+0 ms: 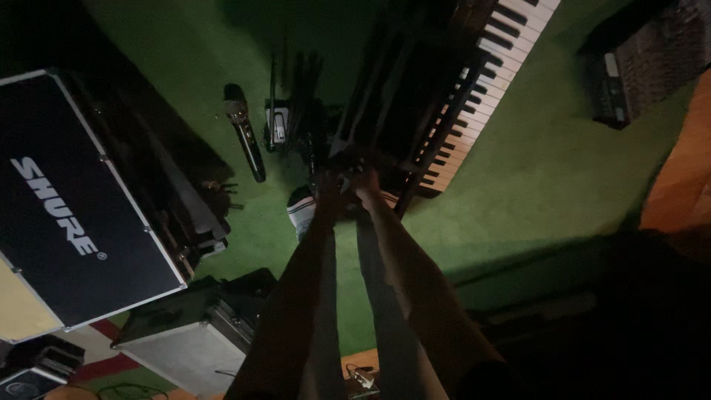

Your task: The person picks up a foam insert and places it inside a hard case on a table. Next, the person picks up two microphones and a power adapter with cables from the floor and places them into the compartments of the case insert. Finally, the person picks up a small stand from the floor and places it into the case.

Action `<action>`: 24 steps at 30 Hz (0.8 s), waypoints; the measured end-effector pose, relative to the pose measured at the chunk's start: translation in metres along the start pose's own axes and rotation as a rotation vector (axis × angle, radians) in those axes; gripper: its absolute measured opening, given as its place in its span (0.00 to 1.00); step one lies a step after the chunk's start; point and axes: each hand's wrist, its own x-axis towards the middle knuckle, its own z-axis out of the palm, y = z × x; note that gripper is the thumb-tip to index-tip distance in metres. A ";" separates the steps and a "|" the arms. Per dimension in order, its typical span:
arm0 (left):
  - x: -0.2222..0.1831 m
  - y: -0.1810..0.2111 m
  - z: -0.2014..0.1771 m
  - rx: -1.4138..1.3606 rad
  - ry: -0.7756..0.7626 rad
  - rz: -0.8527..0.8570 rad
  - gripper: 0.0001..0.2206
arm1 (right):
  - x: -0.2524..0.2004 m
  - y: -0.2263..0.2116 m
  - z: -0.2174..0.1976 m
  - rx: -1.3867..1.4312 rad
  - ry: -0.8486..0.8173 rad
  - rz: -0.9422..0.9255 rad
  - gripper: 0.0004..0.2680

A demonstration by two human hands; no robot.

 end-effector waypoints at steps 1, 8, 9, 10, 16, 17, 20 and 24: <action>0.006 -0.004 0.003 -0.024 -0.051 -0.013 0.39 | 0.003 0.001 0.001 0.010 0.012 0.017 0.27; 0.002 -0.028 0.020 -0.368 0.108 -0.152 0.37 | 0.001 0.008 -0.005 -0.053 -0.020 0.099 0.21; 0.004 -0.025 0.017 -0.441 0.108 -0.223 0.36 | 0.001 0.004 -0.007 -0.069 -0.030 0.096 0.20; 0.001 -0.025 0.016 -0.384 0.184 -0.106 0.35 | -0.003 0.002 -0.009 -0.164 -0.059 0.075 0.14; -0.004 -0.010 0.000 -0.289 0.128 -0.114 0.29 | -0.047 -0.004 -0.009 -0.171 -0.109 -0.078 0.12; -0.008 -0.011 -0.004 -0.380 0.218 -0.029 0.34 | -0.054 -0.008 -0.007 -0.215 -0.102 -0.137 0.12; -0.020 0.002 -0.020 -0.587 0.271 -0.018 0.38 | -0.072 -0.030 -0.003 -0.583 -0.070 -0.582 0.14; -0.034 0.029 -0.058 -0.375 0.338 0.039 0.42 | -0.106 -0.053 -0.003 -1.132 0.348 -1.137 0.14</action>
